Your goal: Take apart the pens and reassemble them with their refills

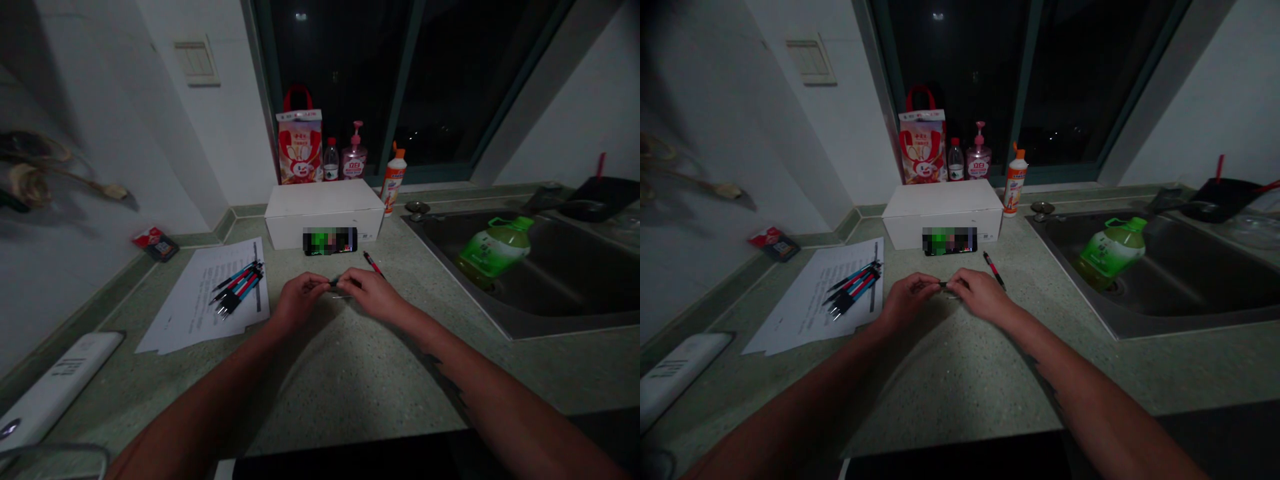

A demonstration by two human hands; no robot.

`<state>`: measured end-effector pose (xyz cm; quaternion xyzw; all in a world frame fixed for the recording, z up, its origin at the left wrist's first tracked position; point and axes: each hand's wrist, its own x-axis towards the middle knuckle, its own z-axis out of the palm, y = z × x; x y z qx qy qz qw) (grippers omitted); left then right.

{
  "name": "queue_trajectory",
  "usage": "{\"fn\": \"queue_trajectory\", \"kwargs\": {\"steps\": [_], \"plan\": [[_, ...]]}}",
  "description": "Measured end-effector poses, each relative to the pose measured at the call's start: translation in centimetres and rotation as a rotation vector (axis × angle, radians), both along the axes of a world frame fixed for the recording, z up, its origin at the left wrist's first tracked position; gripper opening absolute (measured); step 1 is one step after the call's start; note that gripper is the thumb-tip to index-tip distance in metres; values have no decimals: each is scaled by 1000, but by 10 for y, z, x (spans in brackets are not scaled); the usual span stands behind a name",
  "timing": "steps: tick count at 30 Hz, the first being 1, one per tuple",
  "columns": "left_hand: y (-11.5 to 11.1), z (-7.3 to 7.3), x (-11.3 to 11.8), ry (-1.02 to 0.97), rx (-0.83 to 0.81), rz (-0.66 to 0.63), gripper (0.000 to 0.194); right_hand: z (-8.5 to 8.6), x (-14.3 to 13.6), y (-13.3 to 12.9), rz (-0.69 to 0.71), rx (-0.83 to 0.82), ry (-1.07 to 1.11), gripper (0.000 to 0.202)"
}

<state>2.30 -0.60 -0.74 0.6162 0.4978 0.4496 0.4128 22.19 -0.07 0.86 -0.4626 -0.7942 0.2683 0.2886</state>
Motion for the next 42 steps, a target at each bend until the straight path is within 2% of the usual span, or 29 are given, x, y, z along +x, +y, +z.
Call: {"fn": "queue_trajectory", "kwargs": {"steps": [3, 5, 10, 12, 18, 24, 31, 42], "plan": [[0, -1, 0, 28, -17, -17, 12, 0, 2, 3, 12, -26, -62, 33], [0, -2, -1, 109, -8, -43, 9, 2, 6, 5, -13, -22, -116, 34], [-2, -6, -4, 520, 186, -213, 7, 6, 17, 7, -40, 18, -327, 11], [-1, -7, -5, 600, 238, -252, 6, 4, 19, 6, -17, 32, -388, 5], [11, -9, -2, 703, 329, -120, 8, 0, 13, 5, -11, 63, -480, 10], [17, -5, 5, 921, 327, -145, 12, 1, 14, 5, -42, 70, -534, 11], [16, -3, -6, 892, 304, -123, 12, 1, 17, 6, -12, 74, -556, 12], [10, -4, 5, 825, 307, -161, 16, -7, 2, 4, 31, 132, -505, 13]]}}
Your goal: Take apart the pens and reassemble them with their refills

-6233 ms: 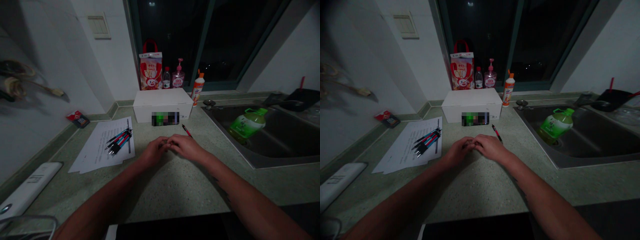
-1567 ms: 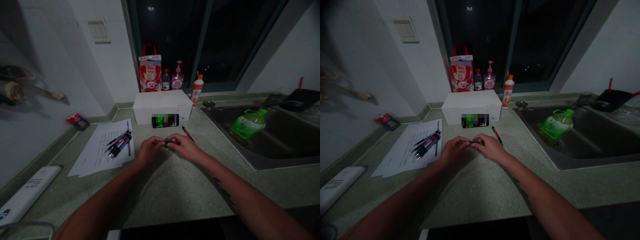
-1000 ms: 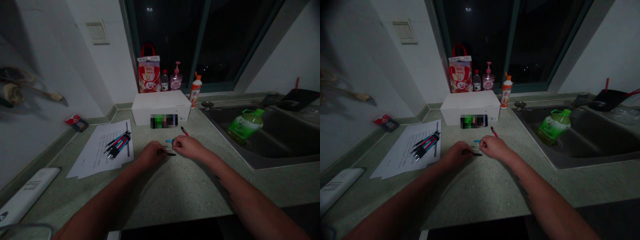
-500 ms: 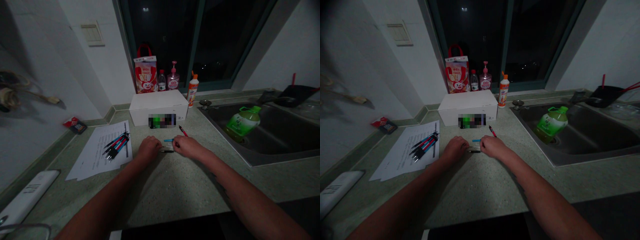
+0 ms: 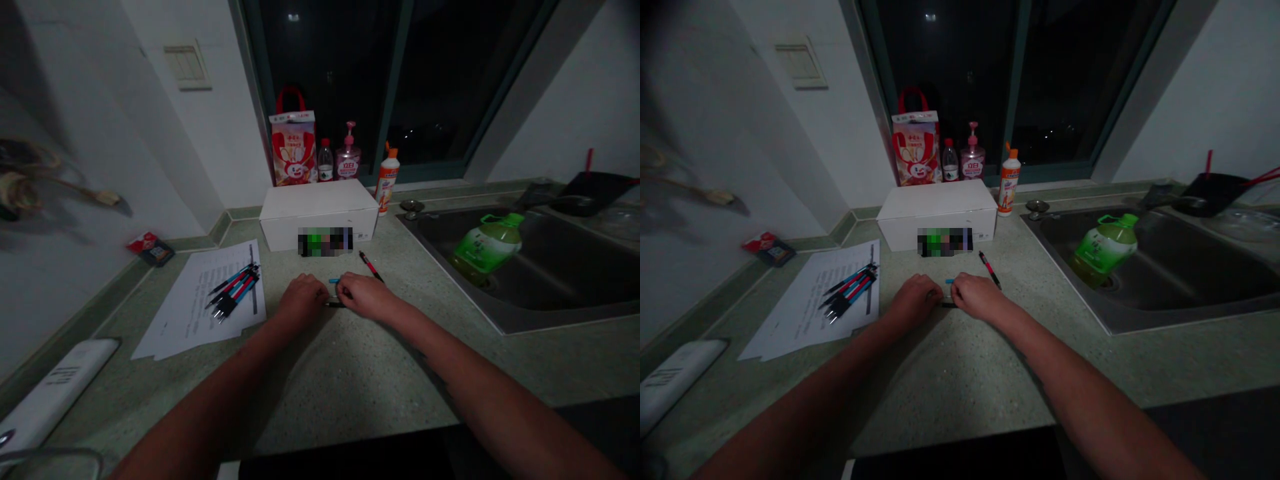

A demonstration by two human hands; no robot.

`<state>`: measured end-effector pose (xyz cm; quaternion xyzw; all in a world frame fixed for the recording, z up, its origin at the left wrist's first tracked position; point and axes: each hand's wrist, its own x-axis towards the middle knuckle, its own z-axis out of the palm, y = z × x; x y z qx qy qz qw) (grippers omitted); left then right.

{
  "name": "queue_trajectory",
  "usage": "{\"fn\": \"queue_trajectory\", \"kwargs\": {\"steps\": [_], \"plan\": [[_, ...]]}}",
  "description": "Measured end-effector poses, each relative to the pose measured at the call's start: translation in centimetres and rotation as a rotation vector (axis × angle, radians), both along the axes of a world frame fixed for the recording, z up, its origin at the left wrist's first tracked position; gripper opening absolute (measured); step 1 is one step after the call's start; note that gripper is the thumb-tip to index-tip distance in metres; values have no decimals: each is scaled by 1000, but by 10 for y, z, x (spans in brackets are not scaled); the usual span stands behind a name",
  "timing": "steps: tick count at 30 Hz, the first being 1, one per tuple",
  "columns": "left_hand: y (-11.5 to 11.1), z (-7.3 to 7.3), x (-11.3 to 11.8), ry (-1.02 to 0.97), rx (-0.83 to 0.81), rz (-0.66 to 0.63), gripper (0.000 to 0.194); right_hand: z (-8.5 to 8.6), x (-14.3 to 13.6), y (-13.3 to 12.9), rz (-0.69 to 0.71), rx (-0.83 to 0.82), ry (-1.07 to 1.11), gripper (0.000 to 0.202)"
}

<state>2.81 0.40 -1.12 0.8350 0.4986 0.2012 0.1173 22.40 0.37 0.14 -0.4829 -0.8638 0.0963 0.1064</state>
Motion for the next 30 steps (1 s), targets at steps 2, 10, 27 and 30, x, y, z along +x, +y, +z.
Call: {"fn": "queue_trajectory", "kwargs": {"steps": [2, 10, 27, 30], "plan": [[-2, 0, -3, -19, -7, 8, 17, -1, 0, 1, 21, -1, 22, 13], [3, 2, -1, -86, 76, -1, 15, 3, 13, 10, -112, 111, 40, 25], [10, -4, 7, 40, 53, -6, 15, 12, 19, 6, -86, 13, -126, 19], [11, -3, 6, 21, 46, 48, 15, 12, 18, 5, -68, 28, -122, 18]]}}
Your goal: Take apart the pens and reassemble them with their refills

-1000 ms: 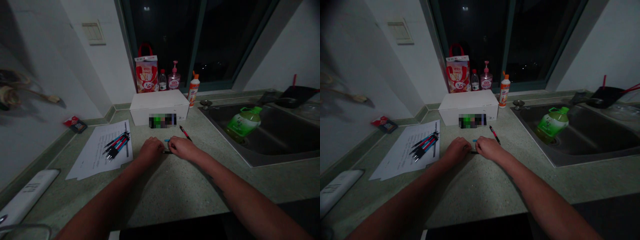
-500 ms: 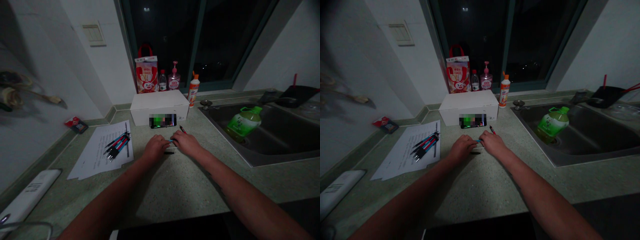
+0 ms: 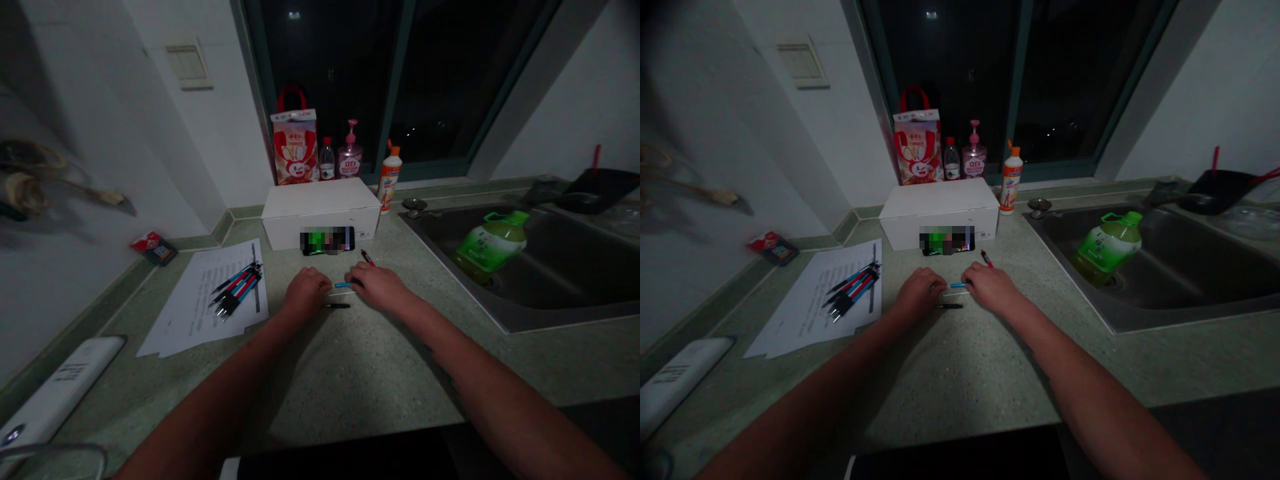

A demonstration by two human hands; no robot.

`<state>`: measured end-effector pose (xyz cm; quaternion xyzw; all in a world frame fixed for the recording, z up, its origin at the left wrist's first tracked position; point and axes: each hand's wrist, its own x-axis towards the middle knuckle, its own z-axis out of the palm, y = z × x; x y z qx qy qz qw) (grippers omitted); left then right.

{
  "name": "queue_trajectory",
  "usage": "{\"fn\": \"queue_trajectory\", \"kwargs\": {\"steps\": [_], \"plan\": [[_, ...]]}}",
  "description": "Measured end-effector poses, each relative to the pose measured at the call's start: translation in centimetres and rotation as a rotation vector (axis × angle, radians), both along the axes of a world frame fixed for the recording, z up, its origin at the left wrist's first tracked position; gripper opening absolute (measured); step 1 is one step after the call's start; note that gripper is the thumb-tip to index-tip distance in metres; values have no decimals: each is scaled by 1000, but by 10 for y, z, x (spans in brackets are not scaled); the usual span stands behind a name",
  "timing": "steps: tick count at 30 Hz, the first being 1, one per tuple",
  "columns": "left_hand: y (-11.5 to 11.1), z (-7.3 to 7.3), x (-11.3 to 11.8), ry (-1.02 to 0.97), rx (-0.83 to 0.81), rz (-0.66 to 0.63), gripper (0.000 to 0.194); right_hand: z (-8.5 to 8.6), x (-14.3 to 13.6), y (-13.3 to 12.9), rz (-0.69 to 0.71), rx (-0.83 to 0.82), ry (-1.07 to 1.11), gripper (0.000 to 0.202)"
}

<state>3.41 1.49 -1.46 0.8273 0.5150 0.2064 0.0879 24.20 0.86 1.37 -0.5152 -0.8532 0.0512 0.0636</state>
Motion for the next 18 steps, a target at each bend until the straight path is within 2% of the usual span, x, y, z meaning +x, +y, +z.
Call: {"fn": "queue_trajectory", "kwargs": {"steps": [6, 11, 14, 16, 18], "plan": [[0, 1, -2, -116, -28, -2, 12, -3, -2, -1, 50, 21, 122, 14], [3, 2, -7, -405, -114, 85, 7, -4, -3, 0, 106, 52, 276, 12], [2, 4, -9, -538, -169, 144, 9, -6, -5, 1, 86, 68, 370, 10], [0, 5, -11, -496, -138, 117, 9, -6, -6, 1, 31, 73, 422, 12], [-3, 5, -13, -355, -73, 35, 8, -6, -6, 1, -22, 83, 451, 20]]}}
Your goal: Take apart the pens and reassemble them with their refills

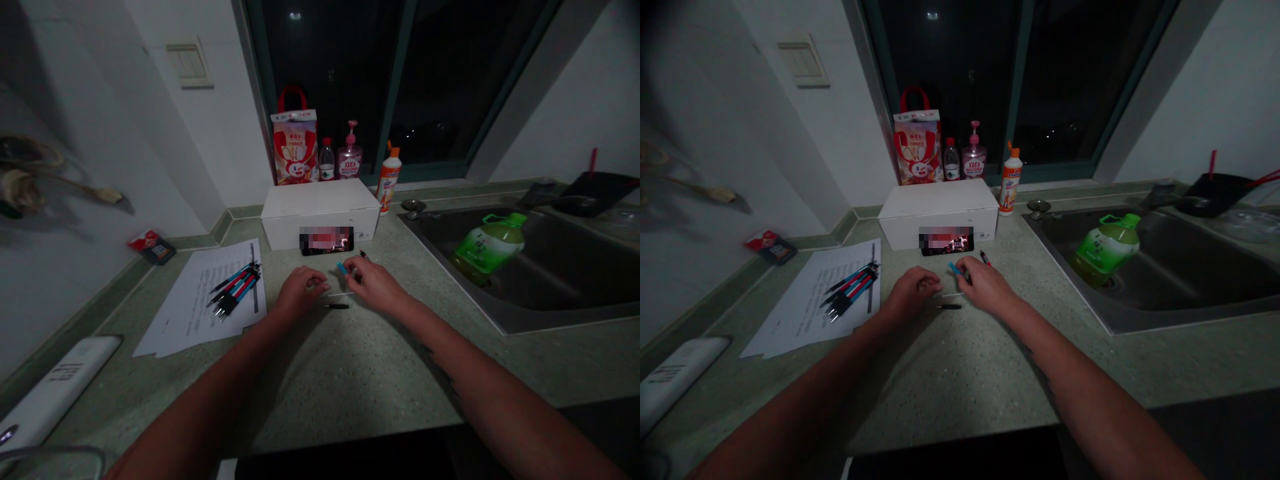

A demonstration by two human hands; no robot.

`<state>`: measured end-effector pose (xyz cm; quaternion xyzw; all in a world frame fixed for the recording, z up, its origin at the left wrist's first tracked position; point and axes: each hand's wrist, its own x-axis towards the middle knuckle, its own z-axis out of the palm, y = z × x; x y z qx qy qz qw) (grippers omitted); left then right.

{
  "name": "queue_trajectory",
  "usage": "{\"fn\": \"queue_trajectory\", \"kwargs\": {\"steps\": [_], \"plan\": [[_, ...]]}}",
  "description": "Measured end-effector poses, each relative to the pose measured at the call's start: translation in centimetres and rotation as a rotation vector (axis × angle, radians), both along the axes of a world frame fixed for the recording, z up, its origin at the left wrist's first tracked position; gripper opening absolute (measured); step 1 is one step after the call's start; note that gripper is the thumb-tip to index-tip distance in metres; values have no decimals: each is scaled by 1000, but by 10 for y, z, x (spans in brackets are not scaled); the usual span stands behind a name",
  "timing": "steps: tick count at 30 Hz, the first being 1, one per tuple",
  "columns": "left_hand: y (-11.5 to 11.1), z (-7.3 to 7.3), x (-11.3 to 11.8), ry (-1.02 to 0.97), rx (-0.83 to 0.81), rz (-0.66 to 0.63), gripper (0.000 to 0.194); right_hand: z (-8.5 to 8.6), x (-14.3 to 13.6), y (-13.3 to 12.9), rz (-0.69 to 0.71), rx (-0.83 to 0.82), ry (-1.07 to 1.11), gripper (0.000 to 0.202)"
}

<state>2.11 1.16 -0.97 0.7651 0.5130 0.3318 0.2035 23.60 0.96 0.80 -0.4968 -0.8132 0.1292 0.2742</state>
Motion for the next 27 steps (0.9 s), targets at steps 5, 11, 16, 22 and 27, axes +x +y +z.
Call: {"fn": "queue_trajectory", "kwargs": {"steps": [5, 11, 16, 22, 27], "plan": [[-6, -2, 1, 332, 108, -135, 5, 1, 1, 1, -41, 44, -35, 24], [-3, 0, 3, 418, 96, -55, 9, 2, 5, 4, -73, 74, -101, 18], [-3, 13, -9, 314, 99, 113, 14, 1, 13, 7, -100, 95, -187, 30], [-2, 16, -16, 323, 130, 157, 15, -2, 12, 6, -72, 110, -225, 32], [-1, 13, -15, 373, 146, 137, 17, -1, 8, 2, -26, 115, -253, 34]]}}
